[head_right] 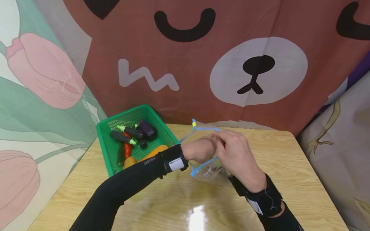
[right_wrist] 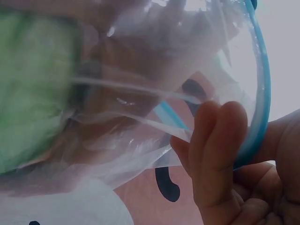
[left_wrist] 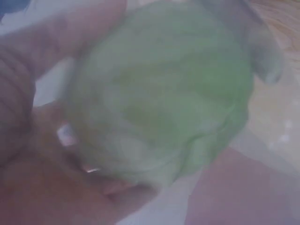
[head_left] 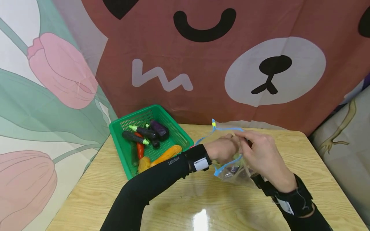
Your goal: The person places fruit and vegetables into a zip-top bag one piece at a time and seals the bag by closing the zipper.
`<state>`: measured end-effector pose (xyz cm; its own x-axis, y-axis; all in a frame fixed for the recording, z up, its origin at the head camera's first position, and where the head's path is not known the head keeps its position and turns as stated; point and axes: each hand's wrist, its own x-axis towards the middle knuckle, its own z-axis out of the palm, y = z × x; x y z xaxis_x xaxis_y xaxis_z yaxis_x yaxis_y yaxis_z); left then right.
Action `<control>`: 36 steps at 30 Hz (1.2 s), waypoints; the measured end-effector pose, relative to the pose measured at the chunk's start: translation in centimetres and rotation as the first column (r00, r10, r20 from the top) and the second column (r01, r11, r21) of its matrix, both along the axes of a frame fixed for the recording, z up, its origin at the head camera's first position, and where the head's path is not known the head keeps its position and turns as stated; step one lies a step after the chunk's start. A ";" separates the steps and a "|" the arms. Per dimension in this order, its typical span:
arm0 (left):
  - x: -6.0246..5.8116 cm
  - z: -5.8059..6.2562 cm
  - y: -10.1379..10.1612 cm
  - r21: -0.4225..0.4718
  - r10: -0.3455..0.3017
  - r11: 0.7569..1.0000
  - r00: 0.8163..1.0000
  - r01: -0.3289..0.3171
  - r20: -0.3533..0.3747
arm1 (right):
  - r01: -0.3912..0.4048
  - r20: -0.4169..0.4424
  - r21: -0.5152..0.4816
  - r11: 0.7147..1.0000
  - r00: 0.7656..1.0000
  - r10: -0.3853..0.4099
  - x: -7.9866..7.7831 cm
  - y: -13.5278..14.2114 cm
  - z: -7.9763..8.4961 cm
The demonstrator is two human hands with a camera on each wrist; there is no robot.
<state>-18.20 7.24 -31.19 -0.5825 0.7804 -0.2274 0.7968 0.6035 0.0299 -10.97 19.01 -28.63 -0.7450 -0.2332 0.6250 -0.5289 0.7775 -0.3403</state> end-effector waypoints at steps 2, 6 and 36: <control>-0.1 0.0 -0.3 0.062 -0.022 0.998 1.000 0.022 0.003 | 0.003 0.002 0.001 1.000 1.000 -0.003 0.0 0.1 0.1; -0.4 0.2 -0.7 0.130 -0.059 0.990 0.998 0.061 -0.019 | 0.036 0.026 0.007 0.999 0.999 -0.036 -0.3 0.3 0.2; -8.5 2.7 -20.9 0.411 0.307 0.826 0.919 -0.386 0.247 | 0.086 0.112 0.022 0.996 0.990 -0.088 -1.0 0.1 -0.1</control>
